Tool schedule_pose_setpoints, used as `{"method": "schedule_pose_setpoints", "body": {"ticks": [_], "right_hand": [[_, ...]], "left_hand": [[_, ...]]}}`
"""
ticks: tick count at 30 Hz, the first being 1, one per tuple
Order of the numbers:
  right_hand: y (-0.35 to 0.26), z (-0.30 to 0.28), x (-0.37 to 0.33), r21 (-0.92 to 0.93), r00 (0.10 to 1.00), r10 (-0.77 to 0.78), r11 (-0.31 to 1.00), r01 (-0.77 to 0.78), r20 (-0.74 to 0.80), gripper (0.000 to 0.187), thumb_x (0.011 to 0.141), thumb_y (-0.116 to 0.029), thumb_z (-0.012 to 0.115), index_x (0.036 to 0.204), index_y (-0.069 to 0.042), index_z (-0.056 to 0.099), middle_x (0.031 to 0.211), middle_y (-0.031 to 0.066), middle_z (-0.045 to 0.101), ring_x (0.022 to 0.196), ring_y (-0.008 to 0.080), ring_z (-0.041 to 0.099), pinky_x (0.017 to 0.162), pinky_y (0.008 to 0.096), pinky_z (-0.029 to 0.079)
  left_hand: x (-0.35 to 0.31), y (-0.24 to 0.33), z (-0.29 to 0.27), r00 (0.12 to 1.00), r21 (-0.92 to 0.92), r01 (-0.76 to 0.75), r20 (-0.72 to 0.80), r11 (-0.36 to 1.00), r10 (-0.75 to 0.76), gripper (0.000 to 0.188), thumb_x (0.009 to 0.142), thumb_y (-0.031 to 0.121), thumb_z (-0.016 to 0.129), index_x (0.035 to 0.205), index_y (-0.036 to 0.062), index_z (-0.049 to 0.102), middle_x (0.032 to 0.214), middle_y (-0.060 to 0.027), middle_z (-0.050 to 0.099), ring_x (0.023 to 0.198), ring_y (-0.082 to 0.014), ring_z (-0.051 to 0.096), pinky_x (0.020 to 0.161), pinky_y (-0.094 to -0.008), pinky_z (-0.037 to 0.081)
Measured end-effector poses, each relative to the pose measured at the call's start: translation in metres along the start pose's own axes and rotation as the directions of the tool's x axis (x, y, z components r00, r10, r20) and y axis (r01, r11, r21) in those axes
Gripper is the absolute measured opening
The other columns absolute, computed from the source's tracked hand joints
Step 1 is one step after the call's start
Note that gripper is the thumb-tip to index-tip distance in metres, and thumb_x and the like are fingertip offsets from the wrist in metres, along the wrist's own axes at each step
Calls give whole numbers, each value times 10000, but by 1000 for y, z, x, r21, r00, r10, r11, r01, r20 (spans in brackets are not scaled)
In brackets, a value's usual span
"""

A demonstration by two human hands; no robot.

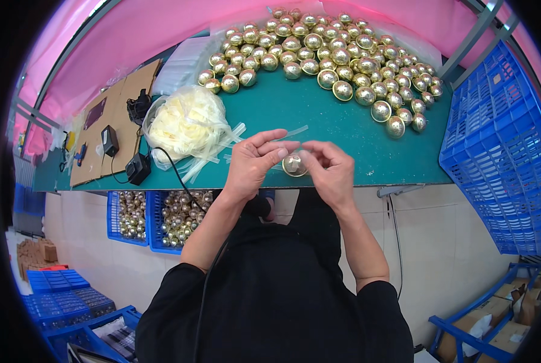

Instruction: The person is tying thin white strings to small gold-colored spherical holiday ornaments at a factory workstation.

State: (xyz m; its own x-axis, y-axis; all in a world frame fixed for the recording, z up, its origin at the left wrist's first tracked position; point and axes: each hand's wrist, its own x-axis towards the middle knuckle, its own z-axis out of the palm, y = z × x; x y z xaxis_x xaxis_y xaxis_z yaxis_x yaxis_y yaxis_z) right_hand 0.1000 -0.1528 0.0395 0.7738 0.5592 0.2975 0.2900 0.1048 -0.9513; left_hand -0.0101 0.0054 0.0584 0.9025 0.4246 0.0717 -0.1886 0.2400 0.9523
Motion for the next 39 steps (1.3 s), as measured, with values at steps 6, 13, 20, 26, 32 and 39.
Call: {"method": "schedule_pose_setpoints", "body": {"ticks": [6, 13, 20, 26, 32, 39], "right_hand": [[-50, 0, 17, -233, 946, -302, 918, 322, 115, 214, 863, -17, 812, 1074, -37, 780, 849, 9, 638, 624, 67, 483, 554, 238, 377], [-52, 2, 26, -279, 922, -324, 884, 375, 214, 167, 840, 9, 809, 1002, -31, 793, 812, 20, 638, 595, 73, 457, 527, 269, 353], [-57, 0, 27, -280, 932, -275, 899, 336, 236, 127, 858, 14, 788, 981, -10, 771, 785, 19, 614, 594, 80, 450, 537, 273, 361], [-55, -2, 27, -311, 932, -260, 890, 333, 253, 52, 901, 30, 735, 928, 15, 694, 823, 42, 606, 622, 102, 493, 555, 286, 395], [-62, -10, 27, -206, 943, -265, 930, 306, 203, 46, 981, -15, 677, 950, 17, 667, 845, 33, 600, 679, 93, 532, 595, 260, 429], [-31, -14, -7, 473, 989, 108, 869, -145, 104, 152, 1065, -136, 613, 1089, 10, 647, 955, 51, 677, 786, 104, 598, 667, 253, 469]], "left_hand": [[-2, 11, 7, 1000, 117, -19, -2, 993, 19, 461, 970, 31, 717, 1383, -112, 570, 1130, -135, 783, 1025, -107, 696, 934, -277, 560], [-3, 17, 11, 999, 227, -34, 0, 973, 35, 481, 971, 49, 724, 1399, -112, 572, 1083, -89, 793, 968, -58, 653, 877, -242, 542], [-4, 21, 10, 999, 324, -33, 39, 945, 21, 485, 967, 40, 707, 1407, -109, 570, 1055, -66, 793, 921, -39, 635, 831, -231, 538], [-1, 17, 11, 998, 261, -31, 56, 965, 17, 425, 976, 25, 696, 1383, -62, 611, 1043, -76, 795, 905, -51, 651, 778, -246, 545], [6, 23, 18, 990, 392, -135, 79, 910, 113, 218, 945, 53, 739, 1153, -8, 761, 939, -61, 773, 816, -102, 673, 718, -265, 531], [16, 30, 39, 725, 766, -540, 213, 349, 655, 135, 853, -19, 731, 980, 13, 759, 826, -118, 711, 714, -282, 680, 649, -351, 529]]}}
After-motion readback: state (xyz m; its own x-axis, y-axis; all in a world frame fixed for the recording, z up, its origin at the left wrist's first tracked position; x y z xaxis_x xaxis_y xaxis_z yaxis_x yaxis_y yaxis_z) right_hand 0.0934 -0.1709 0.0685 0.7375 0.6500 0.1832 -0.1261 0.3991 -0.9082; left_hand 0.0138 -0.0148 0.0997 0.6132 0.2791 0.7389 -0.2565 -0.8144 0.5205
